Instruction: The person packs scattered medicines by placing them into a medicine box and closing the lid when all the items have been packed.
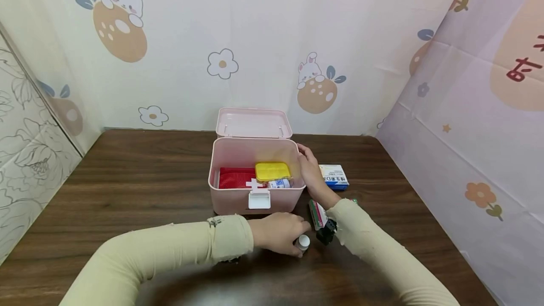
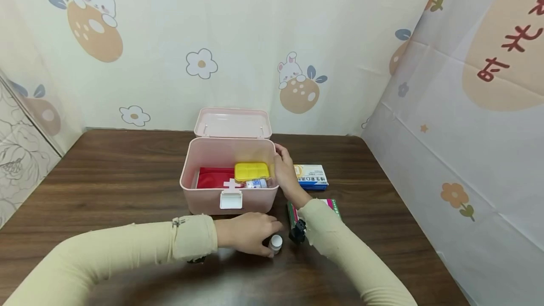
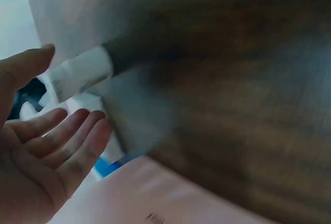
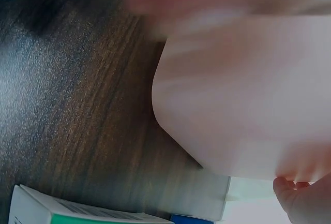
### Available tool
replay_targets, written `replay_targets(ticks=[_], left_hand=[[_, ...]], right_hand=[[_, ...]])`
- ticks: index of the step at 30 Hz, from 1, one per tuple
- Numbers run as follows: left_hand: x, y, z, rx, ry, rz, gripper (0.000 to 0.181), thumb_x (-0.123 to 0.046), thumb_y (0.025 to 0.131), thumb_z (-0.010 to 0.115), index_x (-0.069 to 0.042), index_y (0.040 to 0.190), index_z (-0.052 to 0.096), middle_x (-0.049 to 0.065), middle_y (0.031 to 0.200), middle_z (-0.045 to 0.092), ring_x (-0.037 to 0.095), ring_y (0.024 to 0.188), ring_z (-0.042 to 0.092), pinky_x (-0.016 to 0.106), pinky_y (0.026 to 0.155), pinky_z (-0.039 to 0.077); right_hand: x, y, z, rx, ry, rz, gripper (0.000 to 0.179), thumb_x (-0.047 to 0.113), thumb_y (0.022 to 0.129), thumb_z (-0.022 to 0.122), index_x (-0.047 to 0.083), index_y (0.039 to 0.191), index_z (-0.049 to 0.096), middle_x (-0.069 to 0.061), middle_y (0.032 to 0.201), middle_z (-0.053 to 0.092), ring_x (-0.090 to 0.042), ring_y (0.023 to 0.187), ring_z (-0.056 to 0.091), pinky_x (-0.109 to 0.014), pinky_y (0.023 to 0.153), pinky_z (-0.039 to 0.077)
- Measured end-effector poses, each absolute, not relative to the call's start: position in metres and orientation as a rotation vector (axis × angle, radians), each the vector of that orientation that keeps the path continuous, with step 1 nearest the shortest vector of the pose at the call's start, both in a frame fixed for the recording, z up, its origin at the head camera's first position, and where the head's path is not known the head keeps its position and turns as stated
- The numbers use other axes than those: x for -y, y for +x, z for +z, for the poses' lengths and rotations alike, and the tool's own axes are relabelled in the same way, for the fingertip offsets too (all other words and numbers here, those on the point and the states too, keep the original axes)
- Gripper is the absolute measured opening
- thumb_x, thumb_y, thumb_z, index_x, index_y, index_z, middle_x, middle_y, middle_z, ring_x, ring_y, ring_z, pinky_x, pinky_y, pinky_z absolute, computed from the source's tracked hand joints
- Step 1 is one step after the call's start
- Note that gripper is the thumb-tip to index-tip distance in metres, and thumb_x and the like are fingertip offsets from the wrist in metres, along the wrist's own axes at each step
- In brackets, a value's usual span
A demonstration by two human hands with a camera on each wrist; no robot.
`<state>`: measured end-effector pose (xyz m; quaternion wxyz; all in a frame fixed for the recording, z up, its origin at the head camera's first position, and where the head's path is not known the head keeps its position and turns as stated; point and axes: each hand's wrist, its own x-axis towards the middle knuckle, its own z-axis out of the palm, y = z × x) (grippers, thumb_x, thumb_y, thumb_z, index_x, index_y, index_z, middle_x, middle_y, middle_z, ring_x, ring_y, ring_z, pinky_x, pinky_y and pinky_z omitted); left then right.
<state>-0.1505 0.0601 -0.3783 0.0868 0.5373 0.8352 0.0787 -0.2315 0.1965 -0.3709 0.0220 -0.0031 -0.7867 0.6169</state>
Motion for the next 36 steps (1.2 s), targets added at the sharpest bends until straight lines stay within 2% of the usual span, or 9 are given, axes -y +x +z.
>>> replay_targets(ticks=[4,8,17,24,31,36], left_hand=[[-0.064,-0.15,-0.394,-2.513,1.562,0.317,0.037,-0.032,0.082,0.084,-0.011,0.107,0.067,-0.005,0.094,0.066,0.002,0.081,0.059,0.014,0.071,0.049],[-0.067,-0.151,-0.403,-2.529,1.572,0.36,0.028,-0.027,0.082,0.083,-0.012,0.102,0.069,-0.006,0.091,0.066,0.001,0.08,0.06,0.014,0.07,0.049],[-0.067,-0.149,-0.396,-2.479,1.566,0.427,0.017,-0.021,0.085,0.081,-0.012,0.097,0.073,-0.006,0.086,0.068,-0.001,0.075,0.059,0.012,0.066,0.048],[-0.058,-0.147,-0.363,-2.415,1.607,0.472,0.014,-0.021,0.085,0.081,-0.012,0.092,0.074,-0.01,0.08,0.069,-0.005,0.067,0.055,0.009,0.066,0.047],[-0.044,-0.156,-0.313,-2.502,1.529,0.448,0.025,-0.029,0.084,0.082,-0.009,0.097,0.074,-0.005,0.079,0.069,0.004,0.07,0.057,0.012,0.066,0.047],[-0.035,-0.165,-0.285,-2.632,1.547,0.415,0.024,-0.03,0.084,0.081,-0.01,0.091,0.072,-0.003,0.08,0.067,0.011,0.073,0.059,0.019,0.068,0.049]], right_hand=[[-0.196,-0.232,-0.371,2.428,-0.009,1.918,0.047,0.018,0.109,0.031,0.003,0.153,0.032,-0.019,0.154,0.038,-0.035,0.138,0.039,-0.049,0.116,0.028],[-0.196,-0.233,-0.371,2.431,-0.014,1.91,0.047,0.018,0.108,0.031,0.004,0.153,0.033,-0.019,0.154,0.038,-0.035,0.137,0.04,-0.049,0.116,0.029],[-0.197,-0.235,-0.373,2.418,-0.004,1.915,0.047,0.017,0.108,0.031,0.002,0.153,0.033,-0.02,0.153,0.039,-0.036,0.137,0.04,-0.05,0.116,0.029],[-0.197,-0.234,-0.373,2.417,-0.035,1.927,0.047,0.019,0.109,0.032,0.005,0.153,0.034,-0.018,0.153,0.039,-0.035,0.135,0.041,-0.049,0.115,0.031],[-0.199,-0.235,-0.374,2.375,-0.036,1.979,0.047,0.017,0.108,0.032,0.003,0.153,0.033,-0.02,0.152,0.039,-0.036,0.133,0.043,-0.049,0.113,0.034],[-0.197,-0.236,-0.375,2.335,-0.007,2.03,0.047,0.016,0.108,0.033,0.002,0.152,0.034,-0.02,0.15,0.041,-0.035,0.131,0.045,-0.047,0.109,0.039]])
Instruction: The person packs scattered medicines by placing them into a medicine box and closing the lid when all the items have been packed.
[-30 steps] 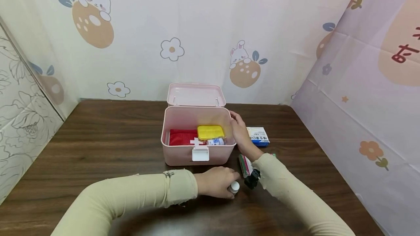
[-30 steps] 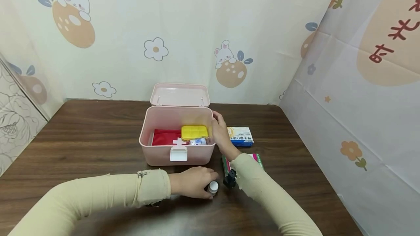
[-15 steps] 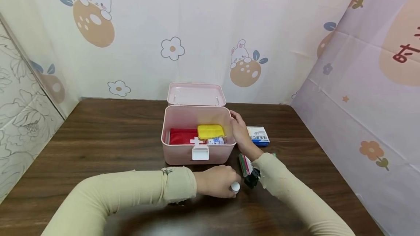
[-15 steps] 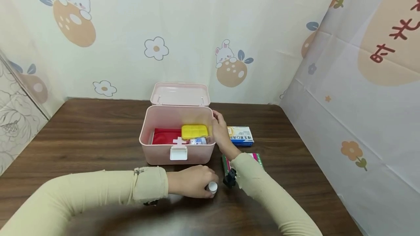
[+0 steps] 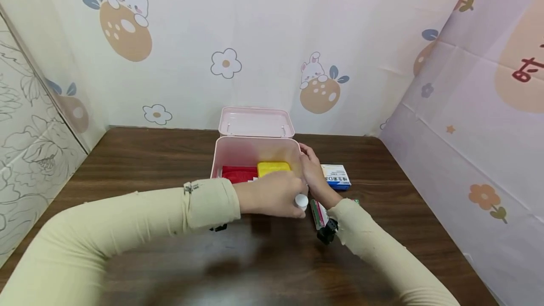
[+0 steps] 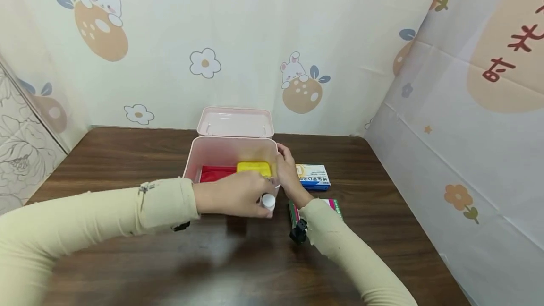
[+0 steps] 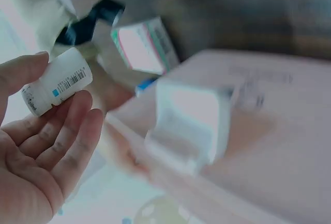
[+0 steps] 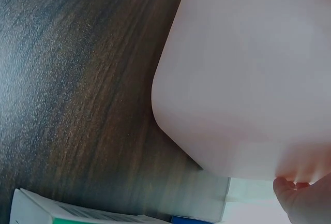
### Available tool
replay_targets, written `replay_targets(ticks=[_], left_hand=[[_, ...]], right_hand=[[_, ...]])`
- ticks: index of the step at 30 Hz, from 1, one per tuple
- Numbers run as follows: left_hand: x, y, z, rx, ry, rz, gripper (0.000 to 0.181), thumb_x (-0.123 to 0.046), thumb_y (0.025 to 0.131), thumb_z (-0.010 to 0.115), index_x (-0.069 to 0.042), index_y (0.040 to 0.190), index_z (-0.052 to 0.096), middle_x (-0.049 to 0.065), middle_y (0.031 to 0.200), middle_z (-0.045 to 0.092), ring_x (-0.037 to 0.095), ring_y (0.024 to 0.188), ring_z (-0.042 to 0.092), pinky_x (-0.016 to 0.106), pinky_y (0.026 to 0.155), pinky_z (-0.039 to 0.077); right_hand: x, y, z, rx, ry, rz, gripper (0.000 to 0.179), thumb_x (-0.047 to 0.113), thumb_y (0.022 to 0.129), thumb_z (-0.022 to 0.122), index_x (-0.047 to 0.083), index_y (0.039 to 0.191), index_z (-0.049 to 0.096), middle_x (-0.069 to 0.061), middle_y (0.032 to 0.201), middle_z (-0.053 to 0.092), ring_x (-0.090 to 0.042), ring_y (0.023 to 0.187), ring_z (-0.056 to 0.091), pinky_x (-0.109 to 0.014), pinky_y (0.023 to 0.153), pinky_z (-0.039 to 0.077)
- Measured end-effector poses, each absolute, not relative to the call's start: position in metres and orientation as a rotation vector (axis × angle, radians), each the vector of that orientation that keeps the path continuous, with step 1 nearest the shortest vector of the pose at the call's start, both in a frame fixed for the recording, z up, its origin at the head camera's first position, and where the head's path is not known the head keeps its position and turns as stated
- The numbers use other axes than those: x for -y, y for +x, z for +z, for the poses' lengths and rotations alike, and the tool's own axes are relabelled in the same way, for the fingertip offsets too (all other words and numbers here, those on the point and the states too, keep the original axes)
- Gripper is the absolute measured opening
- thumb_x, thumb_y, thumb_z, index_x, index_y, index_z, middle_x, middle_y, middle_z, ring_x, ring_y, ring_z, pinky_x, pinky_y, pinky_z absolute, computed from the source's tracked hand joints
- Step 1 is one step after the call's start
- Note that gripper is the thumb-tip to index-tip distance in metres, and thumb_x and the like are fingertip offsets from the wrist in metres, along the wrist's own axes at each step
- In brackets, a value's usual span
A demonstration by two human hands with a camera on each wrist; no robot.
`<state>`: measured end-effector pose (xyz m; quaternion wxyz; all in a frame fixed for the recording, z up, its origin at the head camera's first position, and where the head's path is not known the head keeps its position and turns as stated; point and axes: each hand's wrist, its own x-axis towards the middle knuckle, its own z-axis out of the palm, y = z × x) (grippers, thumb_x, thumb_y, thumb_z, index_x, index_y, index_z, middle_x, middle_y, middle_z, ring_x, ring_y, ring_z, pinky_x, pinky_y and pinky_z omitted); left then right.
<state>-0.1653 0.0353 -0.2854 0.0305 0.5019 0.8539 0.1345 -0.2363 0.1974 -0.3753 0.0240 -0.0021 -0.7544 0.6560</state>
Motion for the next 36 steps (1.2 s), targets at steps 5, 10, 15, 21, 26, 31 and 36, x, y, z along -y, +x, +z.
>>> replay_targets(ticks=[5,10,15,21,26,31,36], left_hand=[[-0.031,-0.177,-0.266,-2.712,1.6,0.442,0.023,-0.028,0.082,0.083,-0.009,0.085,0.071,0.001,0.081,0.067,0.015,0.074,0.062,0.026,0.067,0.051],[-0.028,-0.194,-0.251,-2.742,1.505,0.469,0.021,-0.023,0.084,0.081,-0.006,0.089,0.069,0.004,0.085,0.066,0.015,0.077,0.06,0.027,0.069,0.052],[-0.025,-0.217,-0.242,-2.764,1.383,0.484,0.018,-0.02,0.087,0.076,-0.003,0.095,0.074,0.003,0.082,0.07,0.017,0.075,0.06,0.026,0.074,0.052],[-0.022,-0.242,-0.241,-2.815,1.223,0.467,0.022,-0.027,0.088,0.078,-0.006,0.09,0.073,0.001,0.074,0.064,0.017,0.07,0.055,0.026,0.067,0.047],[-0.024,-0.26,-0.243,-2.804,1.192,0.544,0.022,-0.026,0.087,0.08,-0.005,0.092,0.077,0.003,0.084,0.067,0.017,0.075,0.056,0.024,0.067,0.048],[-0.03,-0.276,-0.248,-2.781,1.158,0.647,0.019,-0.017,0.086,0.079,-0.001,0.095,0.076,0.007,0.09,0.069,0.019,0.077,0.056,0.025,0.07,0.05],[-0.034,-0.286,-0.256,-2.767,1.118,0.712,0.013,-0.008,0.083,0.079,0.002,0.09,0.075,0.008,0.082,0.068,0.019,0.071,0.053,0.024,0.066,0.048]], right_hand=[[-0.2,-0.235,-0.377,2.326,0.023,2.045,0.046,0.016,0.108,0.035,0.001,0.152,0.034,-0.02,0.148,0.043,-0.032,0.128,0.046,-0.037,0.101,0.042],[-0.202,-0.236,-0.378,2.336,0.028,2.016,0.048,0.018,0.108,0.036,-0.001,0.152,0.034,-0.021,0.149,0.042,-0.031,0.13,0.045,-0.036,0.103,0.04],[-0.203,-0.236,-0.378,2.366,-0.007,1.985,0.047,0.017,0.108,0.033,0.0,0.152,0.034,-0.02,0.152,0.04,-0.033,0.134,0.041,-0.046,0.111,0.035],[-0.202,-0.236,-0.378,2.404,-0.031,1.97,0.047,0.016,0.108,0.031,0.002,0.152,0.033,-0.019,0.152,0.039,-0.034,0.136,0.041,-0.048,0.114,0.032],[-0.201,-0.235,-0.377,2.401,-0.047,1.976,0.047,0.017,0.108,0.032,0.003,0.152,0.034,-0.019,0.151,0.04,-0.035,0.135,0.042,-0.048,0.114,0.032],[-0.2,-0.235,-0.375,2.396,-0.034,1.986,0.047,0.017,0.108,0.033,0.003,0.152,0.034,-0.018,0.152,0.039,-0.035,0.135,0.042,-0.049,0.115,0.032],[-0.197,-0.235,-0.373,2.408,-0.021,1.979,0.046,0.017,0.109,0.032,0.004,0.153,0.033,-0.017,0.154,0.037,-0.035,0.137,0.04,-0.049,0.116,0.03]])
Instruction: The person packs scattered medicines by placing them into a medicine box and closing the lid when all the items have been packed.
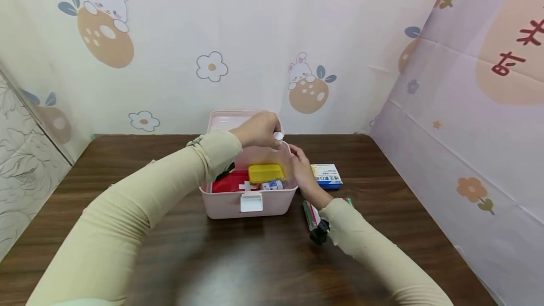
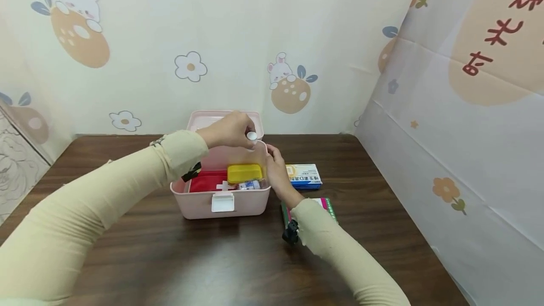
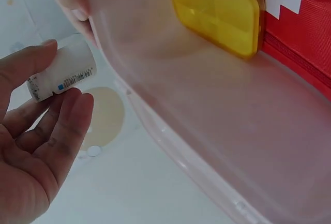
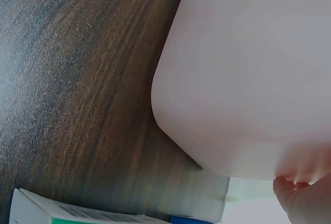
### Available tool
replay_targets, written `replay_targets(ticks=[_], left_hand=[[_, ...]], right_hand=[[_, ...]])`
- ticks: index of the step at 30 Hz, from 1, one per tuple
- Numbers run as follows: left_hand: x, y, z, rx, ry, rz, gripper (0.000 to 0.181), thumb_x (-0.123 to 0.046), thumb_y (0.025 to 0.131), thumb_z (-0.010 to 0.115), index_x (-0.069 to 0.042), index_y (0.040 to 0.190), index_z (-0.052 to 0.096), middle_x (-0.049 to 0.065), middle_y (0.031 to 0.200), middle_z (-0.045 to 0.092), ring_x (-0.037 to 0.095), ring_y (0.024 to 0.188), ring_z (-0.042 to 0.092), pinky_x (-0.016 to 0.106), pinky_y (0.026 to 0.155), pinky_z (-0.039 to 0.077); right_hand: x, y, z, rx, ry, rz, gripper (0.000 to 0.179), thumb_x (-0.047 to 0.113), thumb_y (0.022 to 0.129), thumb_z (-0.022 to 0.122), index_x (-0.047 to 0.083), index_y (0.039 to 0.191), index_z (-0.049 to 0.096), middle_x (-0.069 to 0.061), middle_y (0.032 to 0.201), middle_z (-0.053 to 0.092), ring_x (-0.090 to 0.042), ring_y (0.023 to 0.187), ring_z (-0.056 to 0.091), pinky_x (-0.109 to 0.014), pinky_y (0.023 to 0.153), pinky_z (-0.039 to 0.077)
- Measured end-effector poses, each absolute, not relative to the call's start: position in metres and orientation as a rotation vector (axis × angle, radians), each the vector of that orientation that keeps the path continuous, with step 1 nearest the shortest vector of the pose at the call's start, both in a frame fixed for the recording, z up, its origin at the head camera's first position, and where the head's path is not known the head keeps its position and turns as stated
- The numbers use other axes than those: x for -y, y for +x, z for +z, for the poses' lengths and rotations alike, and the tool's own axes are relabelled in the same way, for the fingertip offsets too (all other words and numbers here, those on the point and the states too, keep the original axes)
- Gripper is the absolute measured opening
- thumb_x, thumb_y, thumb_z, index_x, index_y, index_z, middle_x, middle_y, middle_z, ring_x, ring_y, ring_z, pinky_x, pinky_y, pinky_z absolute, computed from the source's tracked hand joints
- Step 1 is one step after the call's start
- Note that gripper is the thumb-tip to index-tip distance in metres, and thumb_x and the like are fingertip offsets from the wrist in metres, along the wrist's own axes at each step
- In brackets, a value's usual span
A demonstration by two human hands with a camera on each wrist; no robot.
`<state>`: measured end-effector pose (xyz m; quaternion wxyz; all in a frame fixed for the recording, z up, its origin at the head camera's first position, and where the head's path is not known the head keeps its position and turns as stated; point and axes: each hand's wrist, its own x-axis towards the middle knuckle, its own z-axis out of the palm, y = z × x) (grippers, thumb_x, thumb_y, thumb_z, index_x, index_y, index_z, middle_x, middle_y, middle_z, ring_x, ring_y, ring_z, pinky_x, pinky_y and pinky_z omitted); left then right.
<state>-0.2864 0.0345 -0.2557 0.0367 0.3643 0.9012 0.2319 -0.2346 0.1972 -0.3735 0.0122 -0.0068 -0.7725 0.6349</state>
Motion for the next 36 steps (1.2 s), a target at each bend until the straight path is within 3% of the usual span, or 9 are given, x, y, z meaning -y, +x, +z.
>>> replay_targets(ticks=[7,19,30,36], left_hand=[[-0.039,-0.298,-0.276,-2.768,1.051,0.699,0.018,-0.003,0.078,0.08,0.004,0.093,0.072,0.012,0.088,0.068,0.022,0.079,0.055,0.028,0.073,0.052],[-0.057,-0.303,-0.31,-2.736,0.953,0.694,0.026,-0.001,0.08,0.082,0.001,0.103,0.07,0.011,0.099,0.07,0.023,0.09,0.062,0.033,0.091,0.055],[-0.067,-0.306,-0.328,-2.738,1.029,0.612,0.035,0.003,0.077,0.081,0.001,0.108,0.064,0.013,0.104,0.069,0.024,0.091,0.063,0.035,0.09,0.055],[-0.069,-0.305,-0.33,-2.764,1.068,0.587,0.028,0.005,0.078,0.08,0.002,0.102,0.066,0.013,0.095,0.068,0.024,0.084,0.06,0.032,0.082,0.056]], right_hand=[[-0.192,-0.236,-0.374,2.425,-0.01,1.949,0.045,0.019,0.11,0.033,0.003,0.152,0.033,-0.017,0.154,0.038,-0.036,0.136,0.041,-0.049,0.116,0.03],[-0.192,-0.237,-0.375,2.393,-0.012,1.919,0.044,0.015,0.109,0.035,0.0,0.149,0.038,-0.019,0.151,0.043,-0.036,0.134,0.044,-0.048,0.114,0.034],[-0.195,-0.238,-0.376,2.403,-0.037,1.908,0.044,0.016,0.109,0.035,0.0,0.15,0.037,-0.019,0.152,0.04,-0.035,0.138,0.04,-0.047,0.115,0.032],[-0.195,-0.239,-0.375,2.392,-0.036,1.915,0.044,0.015,0.109,0.034,0.0,0.15,0.037,-0.02,0.152,0.041,-0.034,0.138,0.04,-0.047,0.115,0.032]])
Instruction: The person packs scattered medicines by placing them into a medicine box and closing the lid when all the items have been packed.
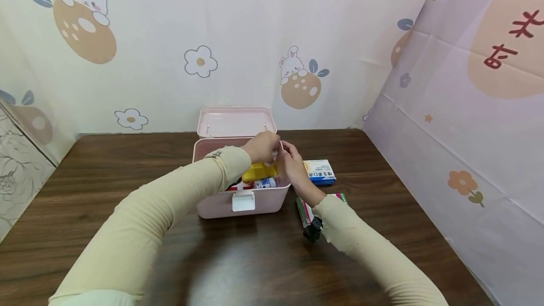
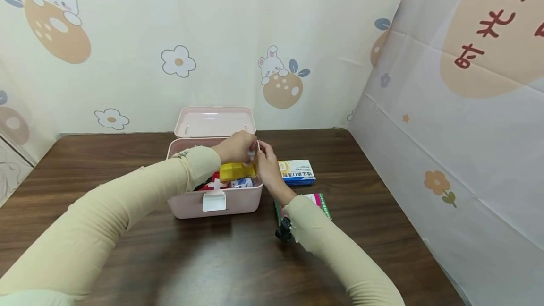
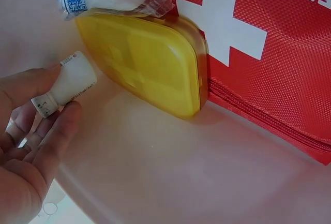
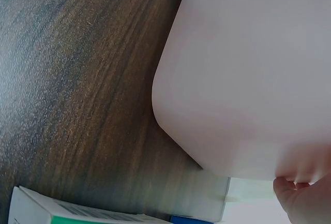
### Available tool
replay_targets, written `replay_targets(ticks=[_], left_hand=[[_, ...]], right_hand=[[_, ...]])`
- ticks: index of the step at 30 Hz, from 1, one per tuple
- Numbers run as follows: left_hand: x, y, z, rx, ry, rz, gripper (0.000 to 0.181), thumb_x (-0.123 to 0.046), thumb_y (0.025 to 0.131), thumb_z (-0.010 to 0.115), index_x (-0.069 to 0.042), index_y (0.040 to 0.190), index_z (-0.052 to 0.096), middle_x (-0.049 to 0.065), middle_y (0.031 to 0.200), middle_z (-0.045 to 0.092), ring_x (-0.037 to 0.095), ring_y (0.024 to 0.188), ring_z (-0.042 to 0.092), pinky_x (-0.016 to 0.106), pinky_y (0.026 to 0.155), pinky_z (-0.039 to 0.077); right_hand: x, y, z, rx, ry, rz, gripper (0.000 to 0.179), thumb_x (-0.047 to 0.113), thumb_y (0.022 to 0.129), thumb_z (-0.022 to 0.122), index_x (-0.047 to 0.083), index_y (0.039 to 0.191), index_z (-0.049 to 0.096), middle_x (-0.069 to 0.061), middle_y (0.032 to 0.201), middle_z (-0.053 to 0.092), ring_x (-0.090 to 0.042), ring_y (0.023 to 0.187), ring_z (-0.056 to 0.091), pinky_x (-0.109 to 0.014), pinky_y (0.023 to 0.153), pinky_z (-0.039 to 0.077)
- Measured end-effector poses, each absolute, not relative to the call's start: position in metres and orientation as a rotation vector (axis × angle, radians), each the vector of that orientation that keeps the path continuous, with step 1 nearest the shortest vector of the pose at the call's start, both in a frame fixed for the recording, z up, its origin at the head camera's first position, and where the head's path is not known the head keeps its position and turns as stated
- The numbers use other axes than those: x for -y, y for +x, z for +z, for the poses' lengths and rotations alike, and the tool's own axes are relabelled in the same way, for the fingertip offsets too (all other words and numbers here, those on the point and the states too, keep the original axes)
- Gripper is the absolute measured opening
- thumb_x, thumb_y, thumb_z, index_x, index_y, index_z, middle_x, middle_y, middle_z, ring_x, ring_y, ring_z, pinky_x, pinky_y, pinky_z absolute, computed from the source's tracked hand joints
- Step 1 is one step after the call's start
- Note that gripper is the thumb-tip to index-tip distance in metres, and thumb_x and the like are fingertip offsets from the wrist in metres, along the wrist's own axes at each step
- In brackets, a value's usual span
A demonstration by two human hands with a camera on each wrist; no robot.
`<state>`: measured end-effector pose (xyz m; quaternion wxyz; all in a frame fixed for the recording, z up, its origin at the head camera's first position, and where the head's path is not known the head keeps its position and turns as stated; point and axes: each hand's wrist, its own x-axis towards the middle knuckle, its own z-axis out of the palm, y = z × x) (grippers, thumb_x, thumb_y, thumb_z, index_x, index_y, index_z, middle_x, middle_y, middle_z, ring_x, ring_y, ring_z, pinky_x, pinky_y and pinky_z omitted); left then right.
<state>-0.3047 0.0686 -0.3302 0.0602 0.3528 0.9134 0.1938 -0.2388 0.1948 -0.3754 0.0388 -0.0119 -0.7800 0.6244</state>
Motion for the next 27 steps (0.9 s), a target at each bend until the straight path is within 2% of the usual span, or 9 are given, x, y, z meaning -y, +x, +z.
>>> replay_targets(ticks=[7,13,27], left_hand=[[-0.071,-0.303,-0.334,-2.822,1.093,0.577,0.022,0.003,0.081,0.077,0.003,0.101,0.067,0.012,0.094,0.068,0.023,0.084,0.059,0.031,0.084,0.054],[-0.069,-0.302,-0.34,-2.887,1.158,0.557,0.022,0.002,0.081,0.08,0.002,0.1,0.069,0.013,0.096,0.07,0.025,0.088,0.063,0.033,0.088,0.054],[-0.07,-0.306,-0.353,-2.941,1.308,0.446,0.02,0.0,0.08,0.082,0.001,0.097,0.072,0.011,0.095,0.072,0.028,0.092,0.067,0.037,0.088,0.055]], right_hand=[[-0.195,-0.239,-0.376,2.402,-0.035,1.908,0.044,0.015,0.109,0.033,0.0,0.15,0.036,-0.019,0.151,0.041,-0.033,0.138,0.04,-0.045,0.115,0.032],[-0.195,-0.239,-0.376,2.397,-0.033,1.915,0.044,0.014,0.109,0.033,-0.001,0.15,0.036,-0.02,0.151,0.04,-0.034,0.138,0.04,-0.046,0.115,0.032],[-0.193,-0.239,-0.375,2.384,-0.019,1.904,0.045,0.014,0.108,0.034,-0.002,0.15,0.036,-0.02,0.153,0.04,-0.034,0.14,0.039,-0.046,0.116,0.031]])
